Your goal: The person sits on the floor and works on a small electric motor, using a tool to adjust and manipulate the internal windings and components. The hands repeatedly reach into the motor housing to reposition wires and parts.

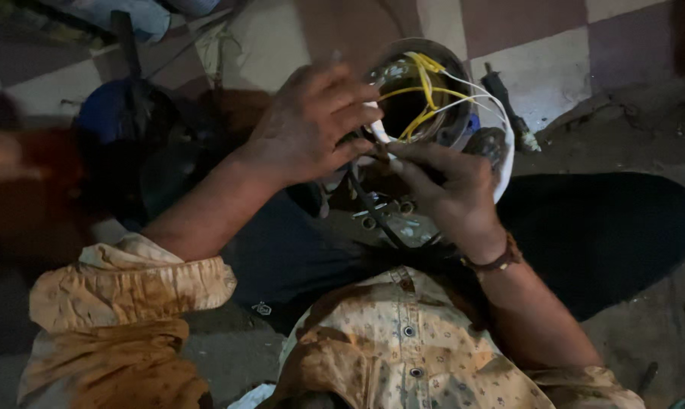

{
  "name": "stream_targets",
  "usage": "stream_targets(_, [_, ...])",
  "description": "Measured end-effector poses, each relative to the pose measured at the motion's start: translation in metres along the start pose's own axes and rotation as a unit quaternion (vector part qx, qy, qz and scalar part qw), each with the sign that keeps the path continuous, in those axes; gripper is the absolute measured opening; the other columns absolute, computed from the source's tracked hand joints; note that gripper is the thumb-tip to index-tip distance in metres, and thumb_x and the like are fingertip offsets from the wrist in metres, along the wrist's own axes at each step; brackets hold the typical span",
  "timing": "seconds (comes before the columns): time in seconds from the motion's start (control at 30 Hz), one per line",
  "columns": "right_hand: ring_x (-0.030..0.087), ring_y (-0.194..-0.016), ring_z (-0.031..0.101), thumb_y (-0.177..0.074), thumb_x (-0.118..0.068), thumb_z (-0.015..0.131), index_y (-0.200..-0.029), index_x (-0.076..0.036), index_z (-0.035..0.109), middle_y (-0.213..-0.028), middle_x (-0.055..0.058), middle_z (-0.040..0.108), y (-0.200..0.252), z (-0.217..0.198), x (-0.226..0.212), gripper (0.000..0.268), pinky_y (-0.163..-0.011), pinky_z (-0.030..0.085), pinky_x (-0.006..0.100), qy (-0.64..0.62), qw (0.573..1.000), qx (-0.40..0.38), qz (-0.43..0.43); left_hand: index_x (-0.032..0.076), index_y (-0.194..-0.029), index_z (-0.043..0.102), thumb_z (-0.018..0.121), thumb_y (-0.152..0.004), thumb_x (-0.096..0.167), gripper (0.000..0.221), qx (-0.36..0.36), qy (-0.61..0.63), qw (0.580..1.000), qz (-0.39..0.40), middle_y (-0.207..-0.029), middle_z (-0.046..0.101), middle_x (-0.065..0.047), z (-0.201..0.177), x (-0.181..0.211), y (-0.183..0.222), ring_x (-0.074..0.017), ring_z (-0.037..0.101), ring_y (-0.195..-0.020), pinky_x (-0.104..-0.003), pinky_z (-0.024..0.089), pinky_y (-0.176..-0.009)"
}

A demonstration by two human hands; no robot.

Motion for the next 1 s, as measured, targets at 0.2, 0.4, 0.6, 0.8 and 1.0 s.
stream_targets(0.2, [0.006, -0.069, 0.064, -0.095, -0.010, 0.076, -0.118, -0.001, 0.069, -0.087, 0.005, 0.074, -0.003, -0.011, -0.009, 0.025, -0.060, 0.052, 0.024, 0.000, 1.000, -0.008, -0.003, 0.020, -0.149, 0.065, 0.086, -0.087, 0.036, 0.067, -0.086, -0.051, 0.995, 0.010, -0.153, 0.054, -0.004, -0.003, 0.001, -0.002, -0.0271, 0.046, -0.138, -0.046, 0.044, -0.116])
stream_targets(0.4, [0.010, -0.060, 0.065, -0.096, -0.014, 0.078, -0.099, -0.001, 0.072, -0.073, 0.006, 0.072, -0.002, -0.011, -0.001, 0.014, -0.054, 0.049, 0.027, 0.117, 0.993, 0.002, -0.015, 0.015, -0.139, 0.064, 0.084, -0.092, 0.053, 0.064, 0.001, 0.124, 0.992, -0.031, -0.144, 0.053, -0.013, 0.001, 0.002, -0.008, -0.0325, 0.051, -0.135, -0.051, 0.048, -0.111])
stream_targets(0.6, [0.015, -0.064, 0.062, -0.096, -0.015, 0.077, -0.097, -0.003, 0.070, -0.075, 0.009, 0.068, 0.022, -0.016, 0.009, 0.014, -0.057, 0.047, 0.031, 0.165, 0.985, 0.016, -0.055, 0.010, -0.114, 0.069, 0.076, -0.102, 0.042, 0.035, 0.041, 0.291, 0.901, -0.319, -0.099, 0.070, -0.007, -0.012, 0.036, 0.002, -0.0177, 0.070, -0.084, -0.034, 0.056, -0.074])
stream_targets(0.8, [0.016, -0.060, 0.065, -0.096, -0.014, 0.072, -0.101, -0.002, 0.069, -0.073, 0.010, 0.068, 0.048, -0.007, 0.028, 0.014, -0.056, 0.050, 0.031, 0.100, 0.995, 0.003, -0.011, 0.006, -0.102, 0.072, 0.074, -0.096, 0.034, 0.029, 0.038, 0.445, 0.790, -0.420, -0.074, 0.069, 0.002, 0.004, 0.082, 0.004, -0.0106, 0.056, -0.061, -0.031, 0.047, -0.056])
stream_targets(1.0, [0.022, -0.062, 0.066, -0.091, -0.014, 0.077, -0.094, -0.006, 0.067, -0.072, 0.011, 0.066, 0.047, -0.015, 0.021, 0.013, -0.058, 0.052, 0.035, 0.164, 0.978, -0.038, -0.125, 0.003, -0.113, 0.065, 0.067, -0.107, 0.032, 0.030, 0.203, 0.676, 0.615, -0.351, -0.091, 0.072, -0.003, 0.013, 0.108, -0.004, -0.0111, 0.068, -0.083, -0.028, 0.057, -0.076])
Point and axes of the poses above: each hand's wrist, its own y-axis away from the middle knuckle, its own z-axis out of the palm, x = y × z, the point moved 1 cm from there along -y, towards the middle knuckle
